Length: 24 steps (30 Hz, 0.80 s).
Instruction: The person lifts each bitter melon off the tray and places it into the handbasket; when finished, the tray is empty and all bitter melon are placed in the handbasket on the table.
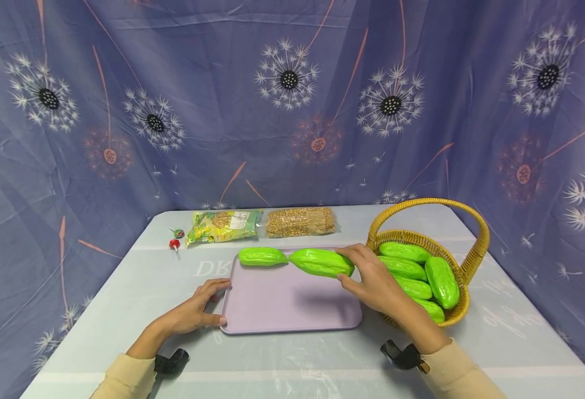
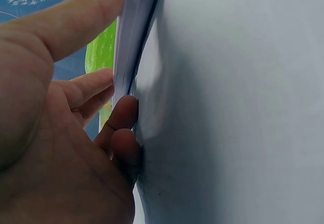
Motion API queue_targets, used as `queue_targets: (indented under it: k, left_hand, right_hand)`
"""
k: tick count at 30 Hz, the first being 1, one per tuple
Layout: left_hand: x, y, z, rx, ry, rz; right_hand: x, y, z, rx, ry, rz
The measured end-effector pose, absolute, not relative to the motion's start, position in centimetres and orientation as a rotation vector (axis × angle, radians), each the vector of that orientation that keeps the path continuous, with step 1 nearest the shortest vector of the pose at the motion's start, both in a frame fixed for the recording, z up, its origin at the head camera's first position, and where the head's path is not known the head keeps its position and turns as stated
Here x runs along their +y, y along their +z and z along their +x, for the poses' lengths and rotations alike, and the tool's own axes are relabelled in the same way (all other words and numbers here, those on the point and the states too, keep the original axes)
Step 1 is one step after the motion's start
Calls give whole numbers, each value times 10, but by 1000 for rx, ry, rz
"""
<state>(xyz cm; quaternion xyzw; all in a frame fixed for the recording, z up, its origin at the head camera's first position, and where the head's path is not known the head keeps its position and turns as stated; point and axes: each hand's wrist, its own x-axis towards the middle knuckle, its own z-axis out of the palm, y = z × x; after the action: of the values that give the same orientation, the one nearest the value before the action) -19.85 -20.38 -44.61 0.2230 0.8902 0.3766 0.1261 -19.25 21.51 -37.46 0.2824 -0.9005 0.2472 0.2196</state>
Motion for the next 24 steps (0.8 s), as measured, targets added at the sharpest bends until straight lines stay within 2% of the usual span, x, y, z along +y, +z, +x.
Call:
queue_targets:
  k: [24]
  left_hand:
    - [-203,-446,-198,2586,1107,622]
  right_hand:
    - [288,-368,-170,-2494,522,654]
